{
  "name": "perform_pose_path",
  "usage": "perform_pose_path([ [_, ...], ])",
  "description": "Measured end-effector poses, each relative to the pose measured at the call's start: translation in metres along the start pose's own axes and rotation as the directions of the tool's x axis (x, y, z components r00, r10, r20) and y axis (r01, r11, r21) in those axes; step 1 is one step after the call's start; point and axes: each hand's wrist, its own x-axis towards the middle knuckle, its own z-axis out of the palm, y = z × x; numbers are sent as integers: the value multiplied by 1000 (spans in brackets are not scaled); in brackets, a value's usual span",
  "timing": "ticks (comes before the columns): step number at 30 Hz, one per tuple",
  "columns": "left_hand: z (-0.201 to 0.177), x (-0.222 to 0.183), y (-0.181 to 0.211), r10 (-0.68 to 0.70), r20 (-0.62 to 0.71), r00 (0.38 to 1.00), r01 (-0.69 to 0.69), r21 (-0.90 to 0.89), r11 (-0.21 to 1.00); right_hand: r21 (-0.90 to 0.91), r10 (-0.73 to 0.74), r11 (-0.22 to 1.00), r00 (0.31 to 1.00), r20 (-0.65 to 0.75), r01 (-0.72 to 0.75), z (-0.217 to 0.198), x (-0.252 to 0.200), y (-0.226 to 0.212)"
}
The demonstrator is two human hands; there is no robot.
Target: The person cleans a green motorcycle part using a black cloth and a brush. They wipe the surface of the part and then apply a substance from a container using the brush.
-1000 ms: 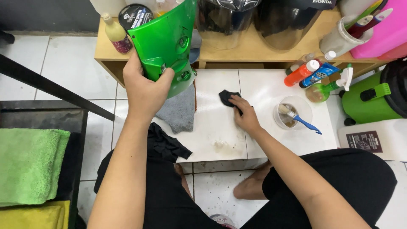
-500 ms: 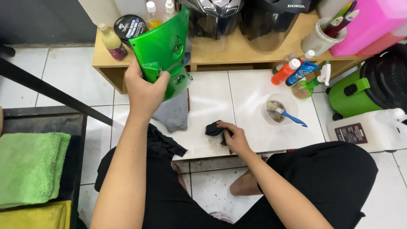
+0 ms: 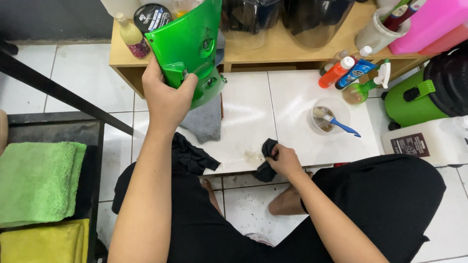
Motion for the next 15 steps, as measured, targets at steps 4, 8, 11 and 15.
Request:
perform_pose_path([
  [4,0,2,27,-35,35,999,32,72,997,8,30,1000,999,39,-30,31,18,-31],
  [8,0,1,26,-47,46,998,42,99,994,187,84,980,993,-78,-68,38,47,-47],
  [11,-1,-1,25,-51,39,998,46,111,993,244,151,959,988,-13,-144,16,47,-67],
  [15,-6,1,32,-49,20,999,47,90,995,-67,-124,991,972,-198,113,19,43,-53],
])
